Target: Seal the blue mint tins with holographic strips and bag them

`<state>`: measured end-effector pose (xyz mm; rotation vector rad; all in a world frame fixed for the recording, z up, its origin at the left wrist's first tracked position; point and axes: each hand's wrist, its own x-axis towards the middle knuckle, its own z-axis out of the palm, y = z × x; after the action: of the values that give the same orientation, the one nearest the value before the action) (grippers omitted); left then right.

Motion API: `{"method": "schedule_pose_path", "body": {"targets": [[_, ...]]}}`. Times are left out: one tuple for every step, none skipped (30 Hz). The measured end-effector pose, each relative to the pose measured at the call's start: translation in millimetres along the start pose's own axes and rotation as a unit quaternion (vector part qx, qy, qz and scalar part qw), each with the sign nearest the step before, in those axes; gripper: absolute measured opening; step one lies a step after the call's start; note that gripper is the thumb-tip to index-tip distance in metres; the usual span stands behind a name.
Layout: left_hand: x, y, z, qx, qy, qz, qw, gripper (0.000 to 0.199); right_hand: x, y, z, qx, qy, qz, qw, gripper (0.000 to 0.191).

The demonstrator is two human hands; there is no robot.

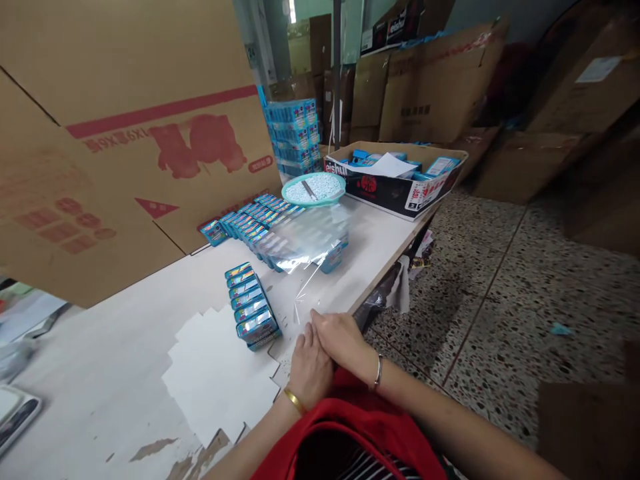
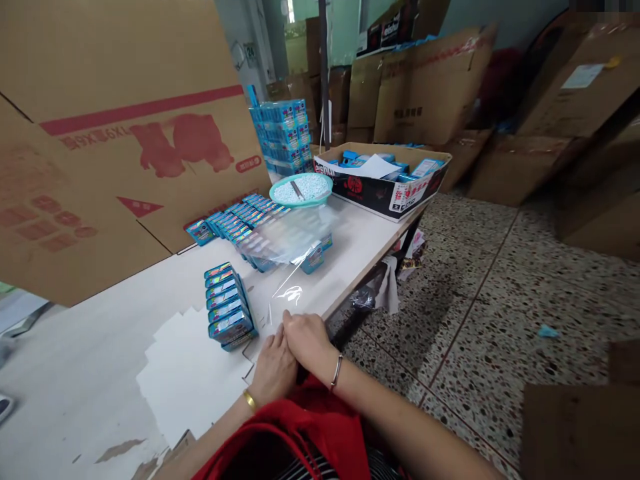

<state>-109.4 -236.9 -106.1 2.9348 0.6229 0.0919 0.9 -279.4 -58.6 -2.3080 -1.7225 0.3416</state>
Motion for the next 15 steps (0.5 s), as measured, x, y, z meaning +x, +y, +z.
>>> {"method": "schedule_pose_path", "body": {"targets": [[-0.7, 3.4, -5.3, 0.007, -0.009, 0.003, 1.0, 0.048, -0.9, -0.4, -1.7, -0.016, 0.002, 0.006, 1.0, 0.029], [-1.1, 6.1, -10.4, 0.005, -0.015, 0.007, 1.0, 0.048, -1.7, -0.6, -3.3, -0.029, 0.002, 0.009, 1.0, 0.028], [-1.1, 7.8, -14.7, -0.003, -0.018, 0.01, 1.0, 0.048, -2.4, -0.8, -4.9, -0.037, 0.001, 0.006, 0.999, 0.027], [-0.5, 8.4, -17.7, -0.018, -0.02, 0.011, 1.0, 0.048, -3.1, -1.0, -6.2, -0.041, -0.001, 0.004, 0.999, 0.026], [0.4, 8.0, -19.4, -0.035, -0.022, 0.008, 0.999, 0.047, -3.8, -1.5, -7.4, -0.044, -0.004, 0.001, 0.999, 0.025], [1.6, 6.7, -19.9, -0.055, -0.023, 0.001, 0.998, 0.045, -4.5, -2.1, -8.5, -0.047, -0.006, 0.0, 0.999, 0.025], [2.8, 4.8, -19.4, -0.076, -0.018, -0.01, 0.997, 0.043, -5.4, -2.8, -9.6, -0.05, -0.006, 0.0, 0.999, 0.026], [3.6, 2.5, -18.5, -0.099, -0.001, -0.023, 0.995, 0.04, -6.4, -3.7, -10.8, -0.053, -0.006, 0.0, 0.999, 0.026], [4.0, 0.3, -17.5, -0.121, 0.02, -0.034, 0.992, 0.039, -7.7, -4.8, -12.3, -0.053, -0.006, 0.0, 0.999, 0.027], [3.8, -1.7, -16.7, -0.14, 0.042, -0.04, 0.988, 0.04, -9.2, -6.1, -14.0, -0.052, -0.005, -0.001, 0.999, 0.028], [3.0, -3.2, -16.3, -0.155, 0.058, -0.04, 0.985, 0.042, -11.0, -7.7, -15.9, -0.049, -0.006, -0.002, 0.999, 0.03], [1.8, -4.0, -16.2, -0.167, 0.063, -0.033, 0.983, 0.045, -13.0, -9.6, -18.0, -0.046, -0.008, -0.004, 0.999, 0.031], [0.5, -4.3, -16.3, -0.177, 0.056, -0.019, 0.982, 0.047, -15.2, -11.8, -20.1, -0.043, -0.012, -0.008, 0.999, 0.032], [-0.7, -3.8, -16.5, -0.192, 0.038, -0.005, 0.981, 0.048, -17.5, -14.3, -21.9, -0.04, -0.018, -0.012, 0.999, 0.032], [-1.2, -2.7, -16.5, -0.218, 0.023, 0.0, 0.976, 0.045, -19.8, -17.1, -23.3, -0.04, -0.025, -0.015, 0.999, 0.032]]}}
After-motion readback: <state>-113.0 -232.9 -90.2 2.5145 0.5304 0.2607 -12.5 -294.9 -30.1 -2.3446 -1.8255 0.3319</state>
